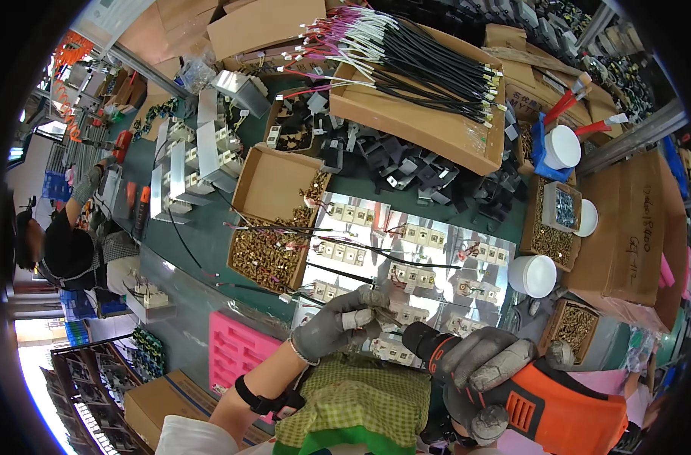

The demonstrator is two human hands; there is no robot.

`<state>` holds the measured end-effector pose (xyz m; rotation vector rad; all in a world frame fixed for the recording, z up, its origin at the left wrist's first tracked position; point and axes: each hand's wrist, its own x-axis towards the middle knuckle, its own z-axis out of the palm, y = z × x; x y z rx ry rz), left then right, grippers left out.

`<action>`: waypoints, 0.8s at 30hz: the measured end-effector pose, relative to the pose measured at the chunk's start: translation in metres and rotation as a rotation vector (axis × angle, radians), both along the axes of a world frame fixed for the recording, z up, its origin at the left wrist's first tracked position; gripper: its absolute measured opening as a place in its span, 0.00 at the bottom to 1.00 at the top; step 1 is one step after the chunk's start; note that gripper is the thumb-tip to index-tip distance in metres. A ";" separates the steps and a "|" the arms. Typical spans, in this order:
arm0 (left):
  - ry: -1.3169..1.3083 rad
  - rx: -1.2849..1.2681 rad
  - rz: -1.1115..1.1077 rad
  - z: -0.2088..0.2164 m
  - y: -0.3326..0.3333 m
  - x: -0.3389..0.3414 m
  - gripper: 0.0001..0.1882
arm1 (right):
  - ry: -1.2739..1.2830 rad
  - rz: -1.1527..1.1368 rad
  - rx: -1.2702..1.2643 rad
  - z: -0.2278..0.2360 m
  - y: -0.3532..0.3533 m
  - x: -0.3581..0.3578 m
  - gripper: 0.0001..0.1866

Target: Using an electric screwdriver to install screws into electrical circuit breaker components on an assembly line.

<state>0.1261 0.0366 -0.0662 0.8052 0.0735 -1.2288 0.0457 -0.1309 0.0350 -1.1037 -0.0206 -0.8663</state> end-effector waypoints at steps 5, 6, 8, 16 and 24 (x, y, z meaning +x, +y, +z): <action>0.059 -0.039 0.007 0.002 0.009 -0.002 0.16 | -0.044 0.066 0.063 -0.016 -0.007 -0.020 0.19; 0.131 -0.044 0.054 -0.002 0.009 -0.005 0.17 | -0.045 0.070 0.063 -0.014 -0.006 -0.022 0.19; 0.203 -0.051 0.104 -0.006 0.009 -0.008 0.17 | 0.018 0.054 0.016 -0.007 -0.005 -0.023 0.19; 0.021 -0.117 -0.062 -0.018 0.014 -0.012 0.21 | -0.139 0.087 -0.042 0.007 0.008 0.007 0.17; -0.884 0.553 -0.062 -0.079 0.004 0.003 0.19 | 0.062 -0.011 -0.083 -0.034 0.007 0.020 0.38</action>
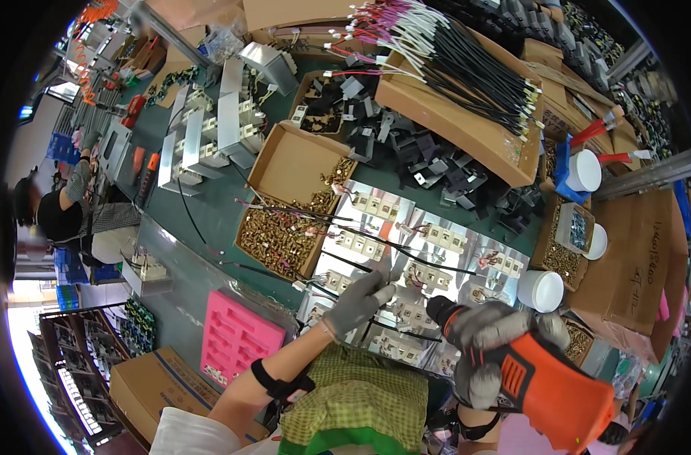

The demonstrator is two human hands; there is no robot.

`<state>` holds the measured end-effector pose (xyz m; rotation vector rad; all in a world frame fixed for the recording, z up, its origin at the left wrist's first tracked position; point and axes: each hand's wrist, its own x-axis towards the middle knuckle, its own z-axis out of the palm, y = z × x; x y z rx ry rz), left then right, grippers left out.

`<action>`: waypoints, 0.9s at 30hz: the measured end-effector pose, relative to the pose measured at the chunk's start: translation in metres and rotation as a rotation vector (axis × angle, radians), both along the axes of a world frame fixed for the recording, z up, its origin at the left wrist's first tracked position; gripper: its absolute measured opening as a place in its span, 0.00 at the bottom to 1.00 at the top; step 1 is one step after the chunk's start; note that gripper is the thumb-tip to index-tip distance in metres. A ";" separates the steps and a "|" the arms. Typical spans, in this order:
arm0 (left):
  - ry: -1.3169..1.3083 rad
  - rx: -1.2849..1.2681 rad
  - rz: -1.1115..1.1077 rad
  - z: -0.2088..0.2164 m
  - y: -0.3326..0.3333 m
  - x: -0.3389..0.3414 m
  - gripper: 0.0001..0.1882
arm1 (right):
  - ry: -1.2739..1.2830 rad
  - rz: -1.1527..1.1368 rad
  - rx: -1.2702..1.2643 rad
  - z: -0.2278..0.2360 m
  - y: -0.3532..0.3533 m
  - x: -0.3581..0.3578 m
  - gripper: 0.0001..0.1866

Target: Using an electric screwdriver to install screws into electrical circuit breaker components on an assembly line.

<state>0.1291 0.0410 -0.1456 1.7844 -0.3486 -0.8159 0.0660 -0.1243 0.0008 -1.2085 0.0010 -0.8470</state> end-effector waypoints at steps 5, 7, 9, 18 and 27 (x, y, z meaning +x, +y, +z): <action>-0.232 0.256 -0.003 -0.005 -0.032 0.012 0.24 | 0.158 0.048 -0.180 -0.025 0.010 0.038 0.34; -0.288 0.299 -0.036 -0.008 -0.041 0.017 0.25 | 0.192 0.110 -0.185 -0.036 0.010 0.045 0.34; -0.266 0.416 -0.138 -0.008 -0.047 0.021 0.25 | 0.224 0.099 -0.283 -0.049 0.008 0.048 0.33; -0.285 0.434 -0.194 -0.013 -0.049 0.026 0.18 | 0.329 0.175 -0.296 -0.075 0.010 0.054 0.32; -0.373 0.406 -0.179 -0.023 -0.048 0.022 0.20 | 0.352 0.114 -0.230 -0.083 0.020 0.050 0.28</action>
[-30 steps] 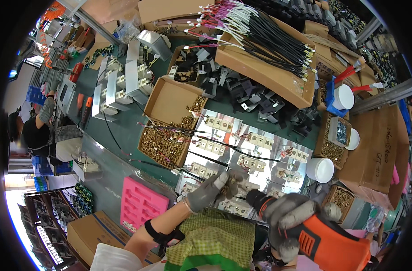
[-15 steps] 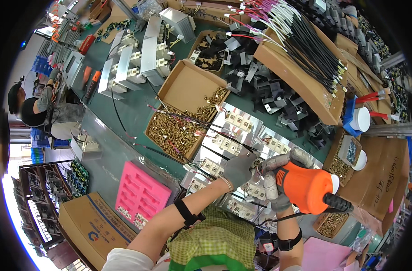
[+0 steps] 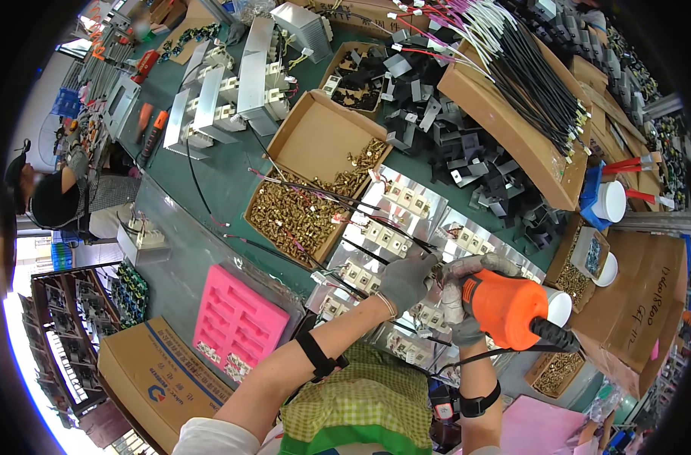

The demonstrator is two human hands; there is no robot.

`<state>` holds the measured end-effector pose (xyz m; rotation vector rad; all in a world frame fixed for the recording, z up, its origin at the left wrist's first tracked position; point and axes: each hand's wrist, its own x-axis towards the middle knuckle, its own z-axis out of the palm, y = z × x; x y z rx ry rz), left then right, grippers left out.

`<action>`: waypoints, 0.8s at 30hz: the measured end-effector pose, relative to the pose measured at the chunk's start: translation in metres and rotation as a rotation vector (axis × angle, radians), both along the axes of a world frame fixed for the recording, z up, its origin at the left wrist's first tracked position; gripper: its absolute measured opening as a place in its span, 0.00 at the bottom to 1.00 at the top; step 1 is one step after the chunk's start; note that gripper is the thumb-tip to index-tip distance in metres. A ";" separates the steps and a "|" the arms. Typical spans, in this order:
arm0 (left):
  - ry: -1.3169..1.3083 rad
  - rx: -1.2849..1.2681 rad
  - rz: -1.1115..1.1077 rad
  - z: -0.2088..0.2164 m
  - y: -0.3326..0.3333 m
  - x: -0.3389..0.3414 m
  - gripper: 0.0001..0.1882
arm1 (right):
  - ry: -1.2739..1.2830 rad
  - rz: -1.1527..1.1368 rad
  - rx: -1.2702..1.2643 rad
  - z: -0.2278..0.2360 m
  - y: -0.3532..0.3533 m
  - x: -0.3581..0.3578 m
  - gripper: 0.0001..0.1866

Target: Using an electric screwdriver to install screws into electrical circuit breaker components on an assembly line.

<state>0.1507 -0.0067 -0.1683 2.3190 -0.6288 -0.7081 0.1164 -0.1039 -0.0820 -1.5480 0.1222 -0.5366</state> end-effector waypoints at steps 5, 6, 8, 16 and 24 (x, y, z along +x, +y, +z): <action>0.344 -0.266 0.351 0.039 0.017 -0.002 0.22 | -0.089 -0.063 -0.004 -0.013 0.001 -0.006 0.26; 0.347 -0.266 0.341 0.053 0.027 0.000 0.22 | -0.106 -0.094 0.005 -0.015 0.002 -0.008 0.26; 0.950 -0.733 0.493 0.076 0.059 0.005 0.21 | -0.102 -0.166 0.008 -0.009 0.009 -0.005 0.26; 1.178 -0.918 0.571 0.117 0.165 -0.011 0.16 | -0.113 -0.428 0.090 -0.008 0.022 -0.001 0.25; 1.381 -1.223 0.757 0.113 0.226 -0.032 0.17 | -0.093 -0.302 0.008 -0.003 0.029 0.001 0.25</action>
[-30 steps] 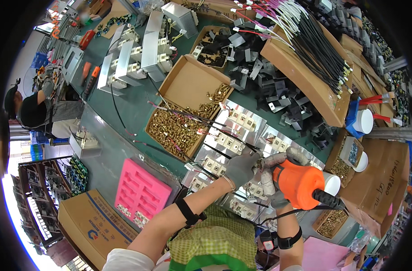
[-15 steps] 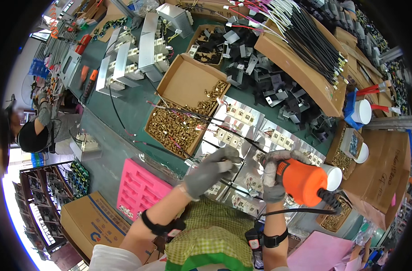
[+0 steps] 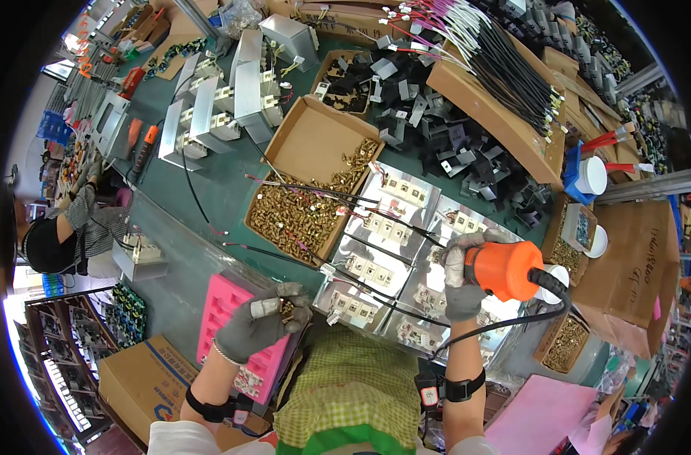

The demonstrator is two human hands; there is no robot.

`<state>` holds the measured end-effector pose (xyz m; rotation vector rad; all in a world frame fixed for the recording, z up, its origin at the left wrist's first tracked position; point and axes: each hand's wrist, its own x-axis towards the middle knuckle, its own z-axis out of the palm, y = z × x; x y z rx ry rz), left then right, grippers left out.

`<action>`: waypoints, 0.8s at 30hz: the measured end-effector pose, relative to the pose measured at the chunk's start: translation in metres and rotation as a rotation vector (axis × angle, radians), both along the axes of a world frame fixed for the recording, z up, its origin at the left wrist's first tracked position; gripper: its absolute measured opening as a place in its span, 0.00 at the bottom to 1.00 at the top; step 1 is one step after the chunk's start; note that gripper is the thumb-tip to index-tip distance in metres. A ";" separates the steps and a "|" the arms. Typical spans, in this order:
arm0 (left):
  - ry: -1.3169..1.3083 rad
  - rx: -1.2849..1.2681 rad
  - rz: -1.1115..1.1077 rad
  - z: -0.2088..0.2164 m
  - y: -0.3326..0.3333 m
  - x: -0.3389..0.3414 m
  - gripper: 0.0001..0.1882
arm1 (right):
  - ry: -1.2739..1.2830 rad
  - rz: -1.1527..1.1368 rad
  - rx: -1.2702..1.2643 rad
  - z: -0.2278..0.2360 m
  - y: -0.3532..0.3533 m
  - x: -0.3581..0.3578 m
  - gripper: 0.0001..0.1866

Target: Using an electric screwdriver to install screws into electrical circuit breaker components on an assembly line.

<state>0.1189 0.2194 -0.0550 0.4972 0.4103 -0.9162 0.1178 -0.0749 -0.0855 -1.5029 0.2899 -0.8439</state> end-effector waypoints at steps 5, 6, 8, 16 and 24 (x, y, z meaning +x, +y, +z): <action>-0.084 0.169 -0.088 -0.006 0.017 0.007 0.16 | -0.035 -0.078 0.001 0.004 0.003 0.002 0.25; -0.087 0.164 -0.097 -0.006 0.016 0.010 0.16 | -0.025 -0.081 0.024 0.002 0.000 0.001 0.28; -0.137 0.043 -0.149 -0.007 0.012 0.018 0.15 | -0.008 -0.074 0.020 0.008 -0.003 -0.003 0.29; -0.234 0.270 -0.009 -0.019 0.018 0.037 0.19 | -0.372 -0.251 -0.216 0.082 -0.042 -0.030 0.13; -0.190 0.256 -0.004 -0.013 -0.018 0.062 0.17 | -0.133 -0.337 0.034 0.017 -0.065 -0.049 0.30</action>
